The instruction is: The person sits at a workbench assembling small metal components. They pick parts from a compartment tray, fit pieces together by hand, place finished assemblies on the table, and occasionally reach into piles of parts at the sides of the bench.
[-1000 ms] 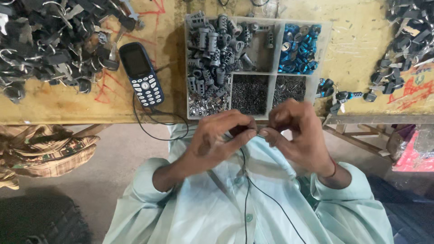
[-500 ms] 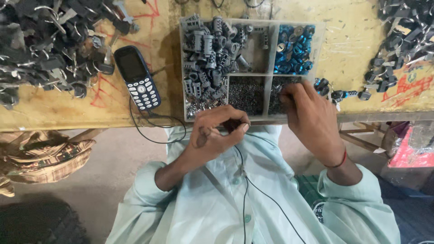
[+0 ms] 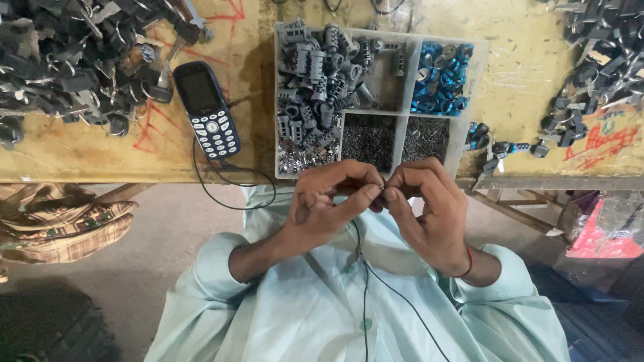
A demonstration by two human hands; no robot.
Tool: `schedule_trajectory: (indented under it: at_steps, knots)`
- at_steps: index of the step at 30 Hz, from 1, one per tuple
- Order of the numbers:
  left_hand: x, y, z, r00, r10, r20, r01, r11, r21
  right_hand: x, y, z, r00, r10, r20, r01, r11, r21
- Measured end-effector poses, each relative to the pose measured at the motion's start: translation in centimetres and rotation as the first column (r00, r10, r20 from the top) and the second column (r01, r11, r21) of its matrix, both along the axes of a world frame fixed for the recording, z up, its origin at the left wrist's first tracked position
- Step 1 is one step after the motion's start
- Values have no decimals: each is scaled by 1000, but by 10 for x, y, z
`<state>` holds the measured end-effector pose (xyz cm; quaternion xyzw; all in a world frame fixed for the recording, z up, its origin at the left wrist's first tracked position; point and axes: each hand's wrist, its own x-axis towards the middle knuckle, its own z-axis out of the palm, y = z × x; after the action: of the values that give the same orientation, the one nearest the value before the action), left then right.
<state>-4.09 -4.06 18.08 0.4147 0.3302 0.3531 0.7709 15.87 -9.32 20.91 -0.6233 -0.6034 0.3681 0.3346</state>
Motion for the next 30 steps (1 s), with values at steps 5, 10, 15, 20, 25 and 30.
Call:
schedule_trajectory:
  at_steps: [5,10,15,20,25,30]
  knots:
    - [-4,4,11,995,82,-63,-64,966,250,-8,-1,-11,902,-101,-419,60,992,-110]
    - [-6,14,6,995,-96,-17,95,994,-50,-6,0,-28,990,38,133,-83,934,349]
    - [-21,16,-3,986,-137,-93,148,982,117,9,21,-10,959,281,-30,-274,951,145]
    - [-22,10,-8,979,-187,85,205,922,-329,-3,80,16,940,142,311,-174,982,78]
    - [-22,7,-11,977,-180,111,204,942,-265,-9,135,-8,706,238,667,-354,935,40]
    - [-23,16,-12,988,-137,75,149,974,-169,-7,157,-18,626,424,654,-459,879,-131]
